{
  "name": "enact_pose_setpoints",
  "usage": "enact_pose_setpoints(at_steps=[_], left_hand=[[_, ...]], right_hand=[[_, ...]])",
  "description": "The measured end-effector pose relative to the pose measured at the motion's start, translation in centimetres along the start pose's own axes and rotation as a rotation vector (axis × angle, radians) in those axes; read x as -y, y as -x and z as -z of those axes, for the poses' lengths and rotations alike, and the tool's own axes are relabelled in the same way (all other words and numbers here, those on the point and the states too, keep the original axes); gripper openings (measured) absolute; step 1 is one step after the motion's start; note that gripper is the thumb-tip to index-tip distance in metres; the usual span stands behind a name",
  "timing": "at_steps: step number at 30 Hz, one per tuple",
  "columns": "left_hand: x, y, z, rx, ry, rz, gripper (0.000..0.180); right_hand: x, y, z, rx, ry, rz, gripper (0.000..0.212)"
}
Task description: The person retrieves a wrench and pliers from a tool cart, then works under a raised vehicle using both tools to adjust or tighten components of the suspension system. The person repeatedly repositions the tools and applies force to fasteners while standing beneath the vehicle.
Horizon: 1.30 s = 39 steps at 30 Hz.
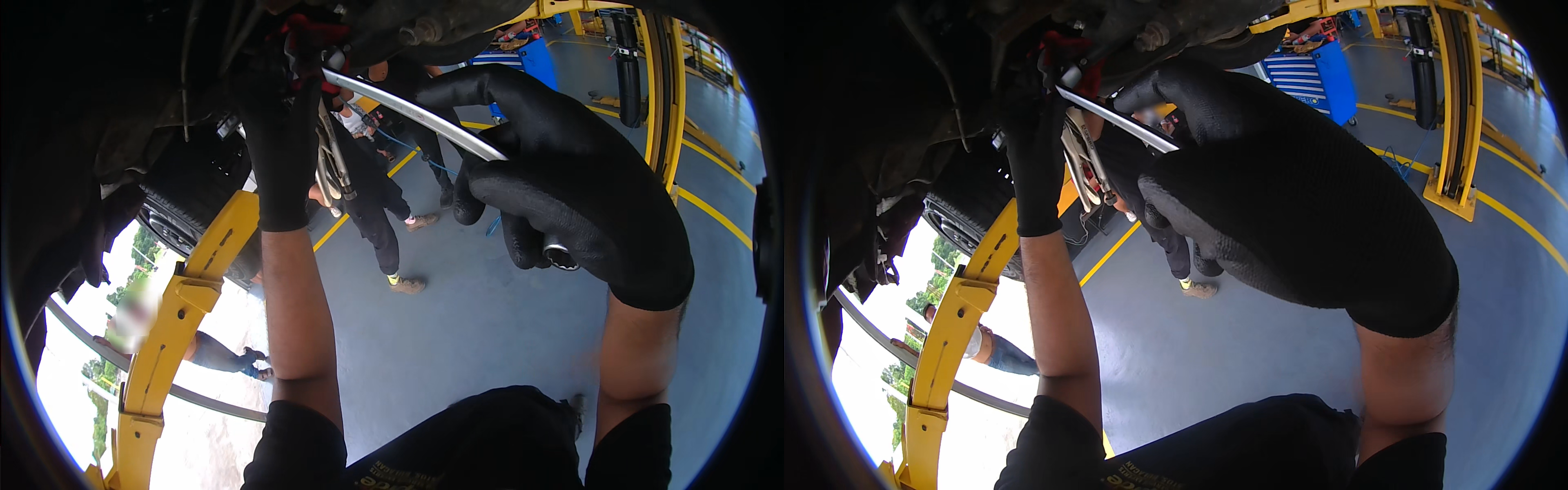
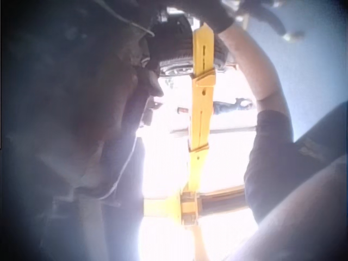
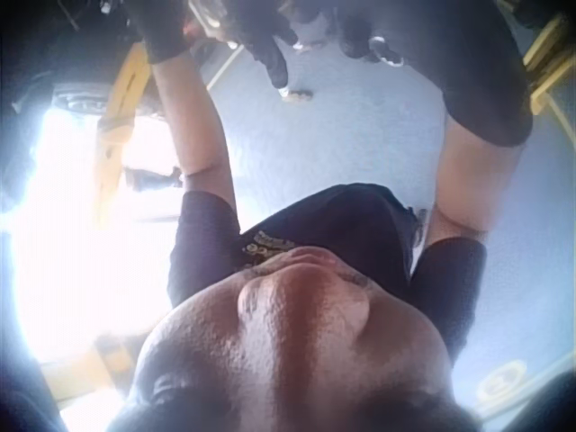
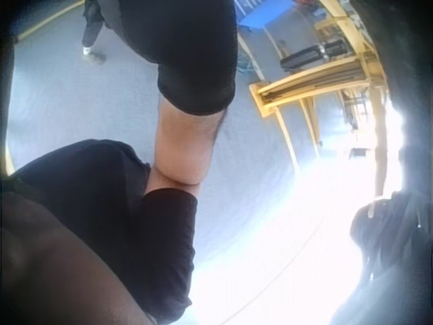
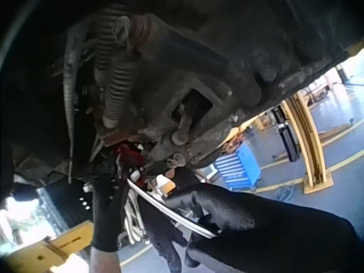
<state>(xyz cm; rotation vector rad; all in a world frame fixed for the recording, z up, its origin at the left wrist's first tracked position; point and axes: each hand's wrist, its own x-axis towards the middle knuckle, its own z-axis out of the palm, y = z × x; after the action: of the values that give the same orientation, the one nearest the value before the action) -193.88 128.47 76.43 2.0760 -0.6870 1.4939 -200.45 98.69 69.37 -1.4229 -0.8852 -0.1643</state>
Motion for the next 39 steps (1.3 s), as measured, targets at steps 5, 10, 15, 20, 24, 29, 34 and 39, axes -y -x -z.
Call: enact_pose_setpoints(at_steps=[5,10,15,20,24,29,34,39], left_hand=[[-0.7,0.5,-0.9,-0.215,-0.469,-0.482,0.057],[-3.2,0.8,-1.6,0.004,-0.076,-0.347,0.059],[-3.8,1.6,-0.9,0.135,0.163,-0.163,0.048],[-5.8,2.4,-0.9,0.124,0.487,0.136,0.039],[-6.2,3.6,0.2,0.039,0.317,0.132,0.022],[-6.2,4.3,-1.6,-0.091,1.009,0.589,0.025],[-4.2,4.7,-2.6,-0.126,0.432,0.285,0.019],[-0.1,2.4,-2.4,-0.063,-0.691,-0.478,0.043]], right_hand=[[2.3,-1.1,2.5,0.088,0.209,0.009,0.053],[5.4,-3.6,4.8,0.224,0.349,-0.012,0.050],[7.8,-5.5,4.3,0.416,0.376,-0.067,0.047],[9.7,-4.6,2.2,0.497,0.325,-0.098,0.044],[4.6,-1.2,-3.7,0.169,0.647,0.294,0.049],[-3.5,1.0,-7.7,-0.157,0.643,0.465,0.068],[-9.7,4.9,-8.2,-0.099,0.406,0.215,0.076],[-20.0,16.7,-4.0,-0.093,0.321,-0.365,0.073]])
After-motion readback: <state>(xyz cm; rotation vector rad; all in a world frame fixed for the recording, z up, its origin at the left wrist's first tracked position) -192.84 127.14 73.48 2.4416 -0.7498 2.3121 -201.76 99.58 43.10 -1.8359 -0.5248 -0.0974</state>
